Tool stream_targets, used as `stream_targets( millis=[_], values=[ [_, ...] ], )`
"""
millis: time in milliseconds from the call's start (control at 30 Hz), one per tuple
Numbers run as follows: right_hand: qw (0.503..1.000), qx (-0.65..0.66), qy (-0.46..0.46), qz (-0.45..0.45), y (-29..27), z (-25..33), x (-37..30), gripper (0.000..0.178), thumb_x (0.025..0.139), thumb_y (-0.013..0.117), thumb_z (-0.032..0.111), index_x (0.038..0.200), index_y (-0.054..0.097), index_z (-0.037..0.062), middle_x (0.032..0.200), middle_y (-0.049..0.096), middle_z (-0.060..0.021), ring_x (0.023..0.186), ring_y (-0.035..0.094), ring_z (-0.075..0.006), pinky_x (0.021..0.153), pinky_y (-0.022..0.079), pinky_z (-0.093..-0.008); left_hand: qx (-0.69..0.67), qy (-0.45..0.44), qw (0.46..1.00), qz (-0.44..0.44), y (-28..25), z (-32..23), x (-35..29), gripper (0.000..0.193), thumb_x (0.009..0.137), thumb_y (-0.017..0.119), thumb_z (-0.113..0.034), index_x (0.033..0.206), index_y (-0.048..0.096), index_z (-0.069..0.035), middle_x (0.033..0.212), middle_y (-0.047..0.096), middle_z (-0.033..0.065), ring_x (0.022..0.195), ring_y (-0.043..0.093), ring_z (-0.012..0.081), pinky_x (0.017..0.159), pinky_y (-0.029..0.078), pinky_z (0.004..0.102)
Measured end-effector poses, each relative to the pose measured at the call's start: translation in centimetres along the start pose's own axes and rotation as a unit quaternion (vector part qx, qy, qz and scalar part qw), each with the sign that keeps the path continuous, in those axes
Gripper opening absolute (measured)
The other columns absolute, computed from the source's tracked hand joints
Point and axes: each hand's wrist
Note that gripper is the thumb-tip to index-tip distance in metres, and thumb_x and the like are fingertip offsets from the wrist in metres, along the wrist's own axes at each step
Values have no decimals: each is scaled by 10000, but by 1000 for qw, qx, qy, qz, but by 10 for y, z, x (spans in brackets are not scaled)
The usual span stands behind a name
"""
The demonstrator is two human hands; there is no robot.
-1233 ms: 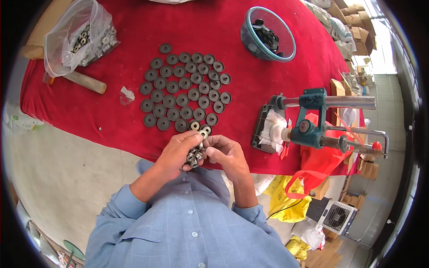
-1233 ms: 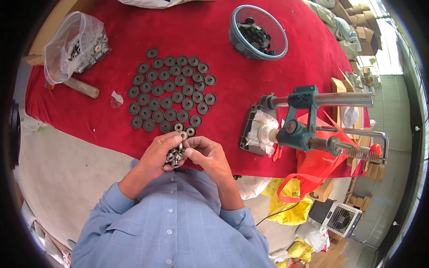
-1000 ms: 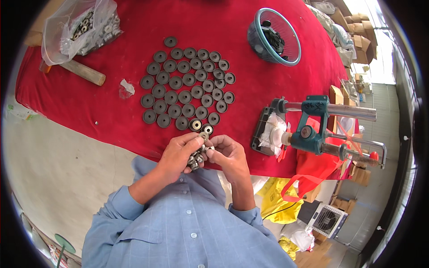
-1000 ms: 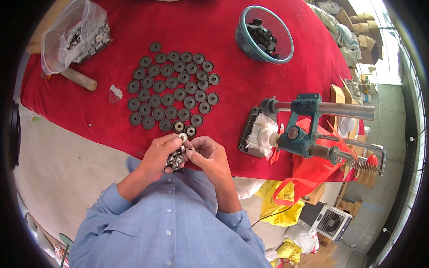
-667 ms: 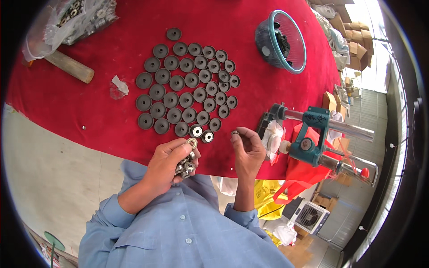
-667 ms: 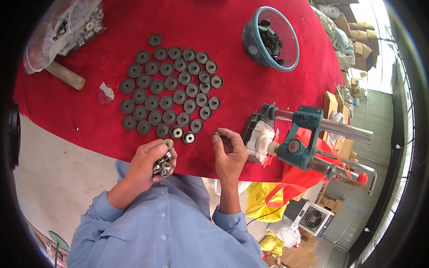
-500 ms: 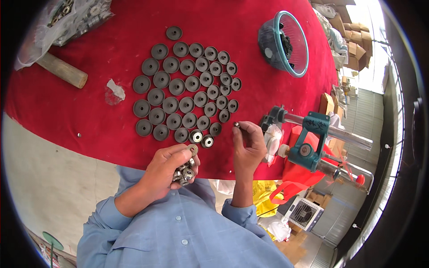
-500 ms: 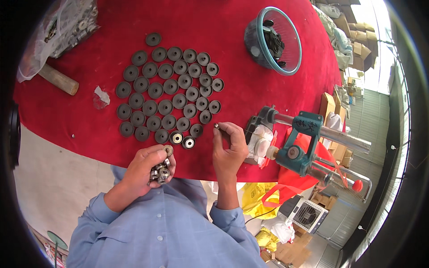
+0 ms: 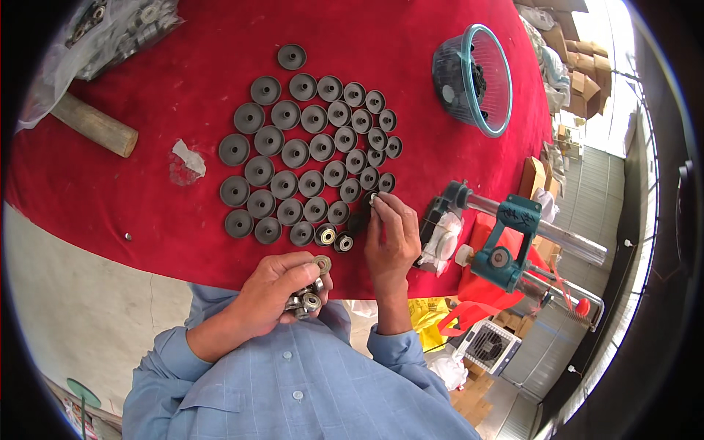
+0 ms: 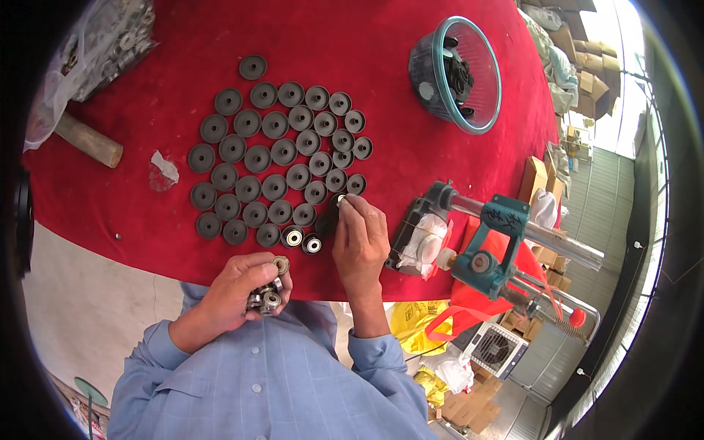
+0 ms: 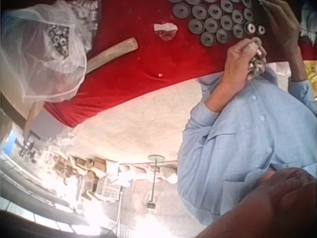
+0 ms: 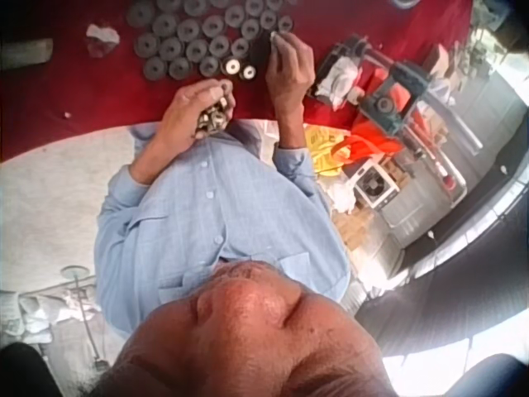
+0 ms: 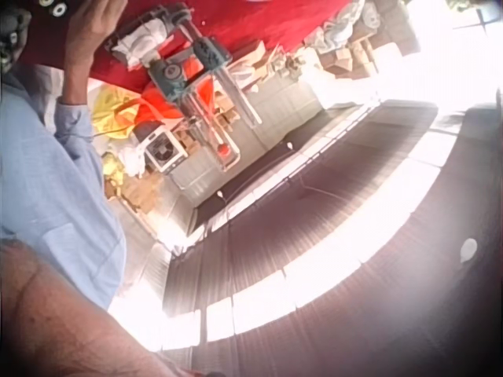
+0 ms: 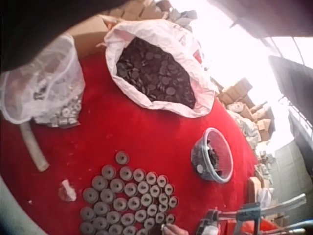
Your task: The person places small metal inserts into a grid of dark circular discs on a red table. They then use a rubber mallet to tap the inserts into the discs. The person handles the parts one by one, arranging them in rows.
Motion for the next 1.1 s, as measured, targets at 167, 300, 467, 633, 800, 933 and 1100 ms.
stream_targets(
  millis=[167,300,467,633,800,933,1100],
  values=[
    [999,-37,-27,-3,1,2,-8,352,861,701,-117,1191,752,-6,1213,752,-143,1044,733,-324,907,615,-414,-18,1,1000,-8,1,1,0,352,1103,586,-336,1058,703,-7,855,707,81,650,680,84,406,411,181],
    [999,-43,-18,-7,3,6,-12,382,854,671,-123,1214,754,-26,1217,763,-167,1040,740,-346,923,603,-430,-1,9,1000,-17,0,3,0,346,1094,583,-339,1062,680,-9,851,705,122,651,684,138,385,389,204],
    [998,-57,-14,-5,3,12,-18,412,843,652,-132,1231,753,-32,1247,759,-171,1059,737,-351,933,605,-430,1,13,999,-30,2,4,0,334,1094,579,-330,1061,679,-13,849,704,126,637,680,138,380,387,207],
    [998,-62,-4,-4,1,14,-14,373,853,649,-75,1199,772,-18,1224,764,-145,1053,743,-326,910,618,-408,2,18,999,-34,6,2,0,333,1093,589,-334,1053,686,-18,846,702,93,644,685,111,386,387,199],
    [994,77,79,8,-16,6,-6,362,888,654,-100,1225,746,-5,1197,752,-167,1078,734,-349,936,606,-414,20,9,999,-41,8,1,-1,338,1091,595,-348,1051,685,-24,843,697,75,640,680,98,390,383,198],
    [952,273,104,92,-52,37,-10,349,921,699,-70,1256,741,18,1244,731,-173,1141,730,-327,959,594,-405,43,15,999,-29,3,3,1,326,1096,589,-340,1065,684,-29,839,695,69,631,667,90,391,383,196],
    [899,399,79,163,-45,55,-16,279,908,751,-41,1186,761,-21,1192,758,-169,1011,751,-221,903,598,-342,76,5,997,-14,6,1,2,303,1112,571,-313,1069,678,-34,833,693,62,623,651,78,386,380,189]
  ],
)
Point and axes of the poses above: each hand's wrist, its own x-axis towards the middle knuckle, its own y-axis out of the palm, z = x × y
